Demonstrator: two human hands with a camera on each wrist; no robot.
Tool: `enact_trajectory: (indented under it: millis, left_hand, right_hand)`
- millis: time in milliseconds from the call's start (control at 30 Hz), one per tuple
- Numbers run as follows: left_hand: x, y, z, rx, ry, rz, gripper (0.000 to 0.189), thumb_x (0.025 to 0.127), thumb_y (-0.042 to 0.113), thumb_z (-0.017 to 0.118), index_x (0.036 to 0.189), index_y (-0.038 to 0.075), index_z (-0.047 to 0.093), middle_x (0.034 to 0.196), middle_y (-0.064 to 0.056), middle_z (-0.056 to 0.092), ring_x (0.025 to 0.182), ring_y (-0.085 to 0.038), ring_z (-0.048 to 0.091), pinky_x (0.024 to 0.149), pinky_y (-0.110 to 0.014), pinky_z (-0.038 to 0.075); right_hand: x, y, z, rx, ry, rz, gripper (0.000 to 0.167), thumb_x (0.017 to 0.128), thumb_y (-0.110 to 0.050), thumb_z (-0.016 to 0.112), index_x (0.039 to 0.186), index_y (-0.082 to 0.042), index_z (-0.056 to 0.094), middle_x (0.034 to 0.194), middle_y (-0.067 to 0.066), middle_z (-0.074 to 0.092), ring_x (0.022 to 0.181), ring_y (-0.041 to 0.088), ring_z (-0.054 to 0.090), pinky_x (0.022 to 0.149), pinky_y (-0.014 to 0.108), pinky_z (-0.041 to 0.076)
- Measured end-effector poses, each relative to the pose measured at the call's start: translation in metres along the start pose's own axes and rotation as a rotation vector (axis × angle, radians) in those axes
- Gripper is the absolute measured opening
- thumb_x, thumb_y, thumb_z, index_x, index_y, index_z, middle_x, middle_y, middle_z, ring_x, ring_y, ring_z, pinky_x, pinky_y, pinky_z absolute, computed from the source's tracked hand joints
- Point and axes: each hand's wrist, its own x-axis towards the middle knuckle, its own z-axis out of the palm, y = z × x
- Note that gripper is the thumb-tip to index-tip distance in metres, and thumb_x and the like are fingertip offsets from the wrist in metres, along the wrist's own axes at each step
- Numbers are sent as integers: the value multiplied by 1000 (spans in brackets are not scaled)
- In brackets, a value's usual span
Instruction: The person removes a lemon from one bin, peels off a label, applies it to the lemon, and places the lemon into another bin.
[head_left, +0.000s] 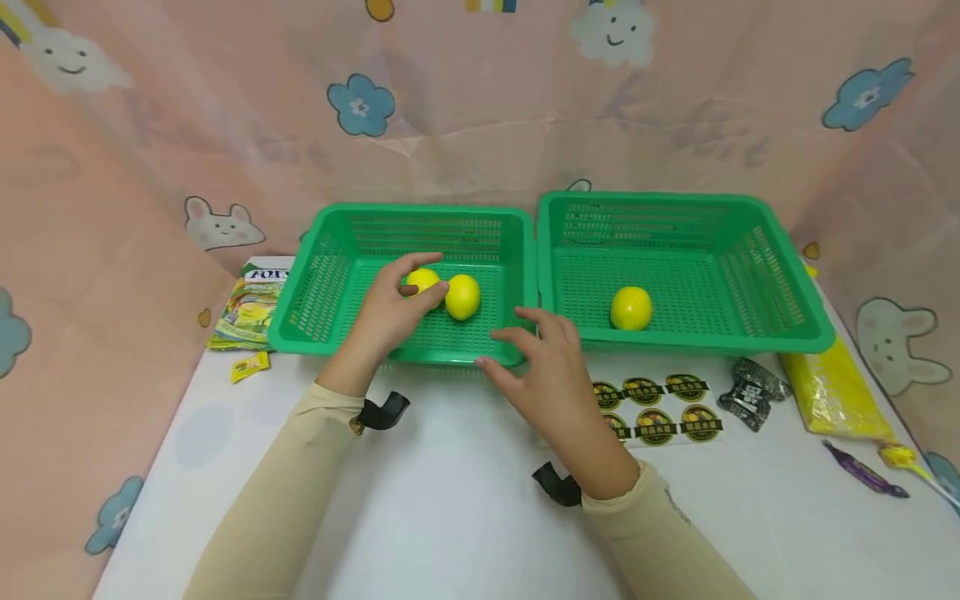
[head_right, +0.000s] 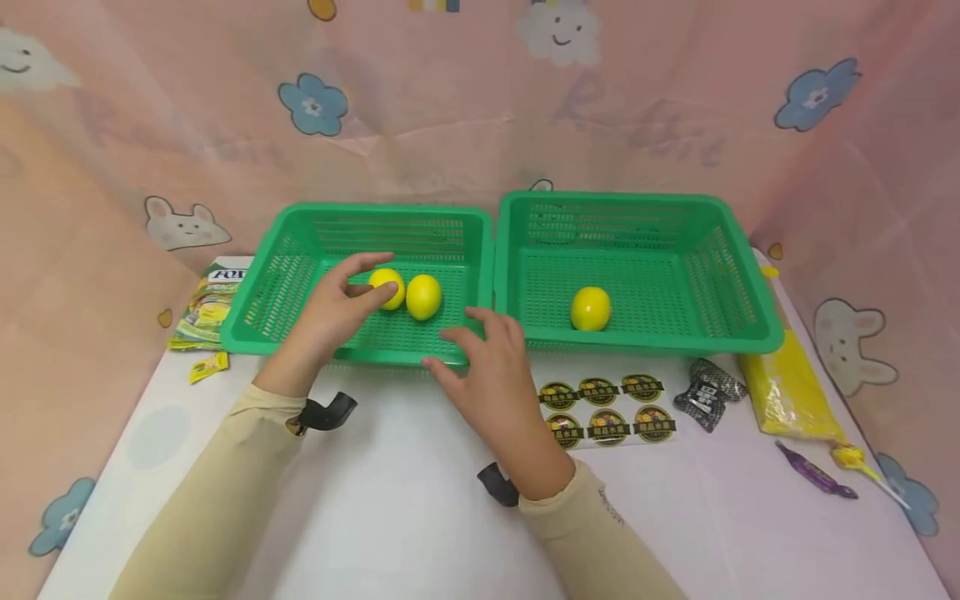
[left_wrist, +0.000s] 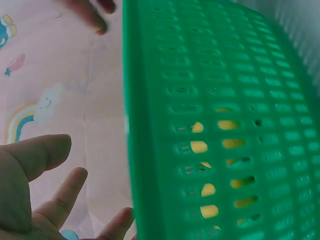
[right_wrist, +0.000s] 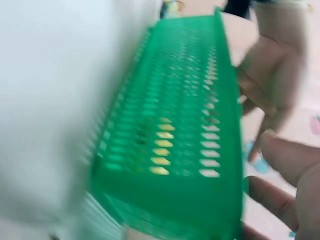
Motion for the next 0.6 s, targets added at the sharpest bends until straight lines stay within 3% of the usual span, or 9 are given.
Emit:
enact_trajectory:
  millis: [200, 367, 467, 600]
  left_hand:
    - [15, -4, -4, 177, 44, 45, 48, 104, 27, 70, 150, 18, 61, 163, -16, 39, 148, -41, 36, 116, -61, 36]
    - [38, 4, -14, 318, 23, 26, 51, 104, 31, 70, 152, 19, 59, 164, -20, 35, 149, -46, 31, 116, -63, 33]
    - [53, 9, -20, 418, -32, -18, 53, 105, 36, 69, 154, 21, 56, 166, -21, 30, 150, -49, 25, 117, -64, 31]
    - [72, 17, -31, 431, -165, -109, 57, 105, 37, 68, 157, 22, 52, 171, -17, 27, 154, -46, 26, 119, -63, 31]
  right_hand:
    - [-2, -2, 13, -36, 18, 16, 27, 91, -33, 87, 103, -9, 83, 138, 23, 62, 133, 46, 48, 109, 57, 46]
    - [-1, -2, 14, -33, 11, 26, 28, 91, -34, 87, 103, -9, 84, 138, 23, 62, 133, 46, 48, 109, 57, 46]
    - [-1, -3, 14, -22, 6, 43, 28, 90, -34, 88, 103, -9, 84, 140, 23, 61, 134, 46, 48, 110, 57, 44]
    - [0, -5, 14, -9, 2, 58, 28, 90, -34, 88, 103, -9, 84, 143, 23, 59, 135, 46, 46, 111, 57, 44]
